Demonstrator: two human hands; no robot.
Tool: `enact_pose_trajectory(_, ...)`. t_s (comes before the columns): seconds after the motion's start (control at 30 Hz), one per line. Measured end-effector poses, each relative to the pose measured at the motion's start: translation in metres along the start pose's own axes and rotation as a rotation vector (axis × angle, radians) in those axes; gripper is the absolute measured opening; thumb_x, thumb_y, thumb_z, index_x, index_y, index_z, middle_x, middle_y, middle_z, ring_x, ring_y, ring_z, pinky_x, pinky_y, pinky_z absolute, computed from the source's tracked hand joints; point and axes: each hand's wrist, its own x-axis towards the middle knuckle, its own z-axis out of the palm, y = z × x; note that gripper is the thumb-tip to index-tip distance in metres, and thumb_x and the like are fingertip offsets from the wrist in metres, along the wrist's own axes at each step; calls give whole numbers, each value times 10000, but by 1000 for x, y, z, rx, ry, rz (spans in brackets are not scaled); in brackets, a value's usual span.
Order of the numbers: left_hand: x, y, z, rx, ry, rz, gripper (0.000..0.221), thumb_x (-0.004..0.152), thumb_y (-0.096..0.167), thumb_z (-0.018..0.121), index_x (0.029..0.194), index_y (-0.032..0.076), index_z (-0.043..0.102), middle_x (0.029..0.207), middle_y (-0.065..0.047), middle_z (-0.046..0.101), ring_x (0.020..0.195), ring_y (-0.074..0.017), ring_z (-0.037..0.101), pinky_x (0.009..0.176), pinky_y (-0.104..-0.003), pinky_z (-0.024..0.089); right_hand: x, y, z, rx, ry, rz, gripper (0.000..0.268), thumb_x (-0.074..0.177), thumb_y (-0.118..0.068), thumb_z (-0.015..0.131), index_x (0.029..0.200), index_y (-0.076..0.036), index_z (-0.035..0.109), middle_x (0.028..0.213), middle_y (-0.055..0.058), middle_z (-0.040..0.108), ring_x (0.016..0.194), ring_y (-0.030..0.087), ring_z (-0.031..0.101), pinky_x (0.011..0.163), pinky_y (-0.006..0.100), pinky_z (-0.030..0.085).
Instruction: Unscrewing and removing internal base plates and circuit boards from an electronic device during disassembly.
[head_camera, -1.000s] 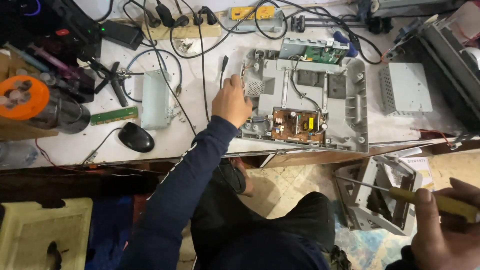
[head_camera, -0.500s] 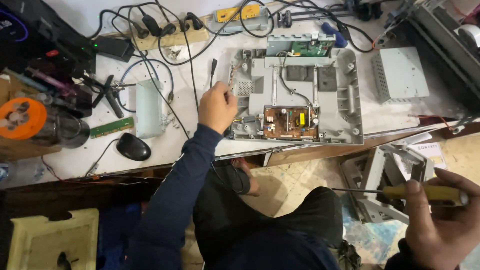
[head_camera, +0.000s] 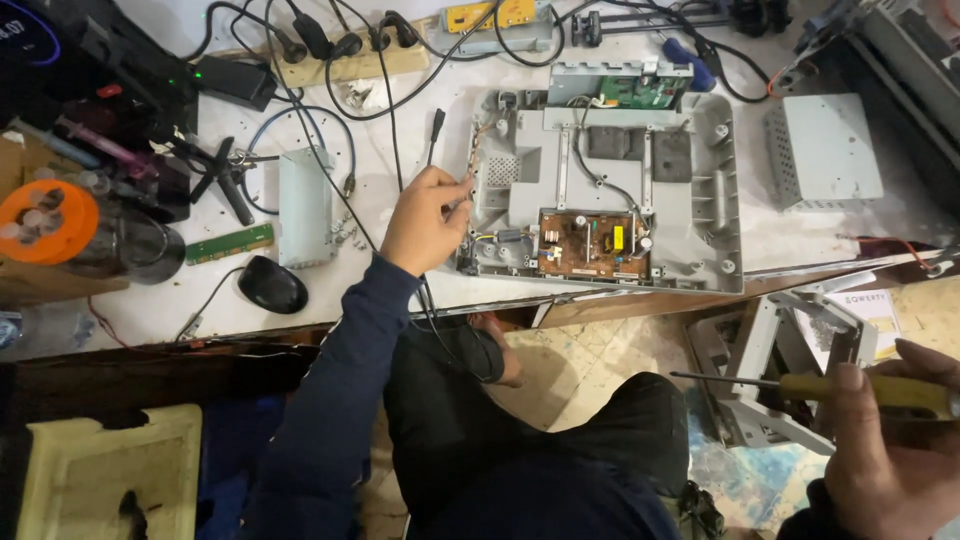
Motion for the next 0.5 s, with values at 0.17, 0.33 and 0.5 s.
enact_pose_trajectory(0.17, -8, 3, 14, -8, 245, 74, 111, 877, 41, 777, 975, -11, 791, 887, -57, 633, 768, -199, 627, 716, -317, 569, -1, 13, 6, 14, 9, -11, 387, 1225, -141, 683, 1507, 43, 493, 1221, 179, 574, 928, 271, 597, 877, 348, 515)
enact_pose_trajectory(0.33, -8, 9, 25, -68, 381, 13, 84, 833, 67, 839, 892, 26, 796, 840, -27, 627, 552, -128, 531, 596, -276, 527, 1, -3, 5, -19, -22, 4, 403, 1232, -131, 657, 1535, 57, 468, 1193, 183, 568, 864, 280, 596, 845, 362, 511)
enact_pose_trajectory(0.5, -6, 2, 32, -71, 385, -103, 33, 817, 70, 814, 841, 93, 818, 796, 13, 590, 614, -135, 531, 679, -302, 526, 2, -13, 2, -98, -68, 39, 428, 1246, -152, 666, 1551, 70, 462, 1185, 185, 586, 906, 285, 608, 889, 339, 496)
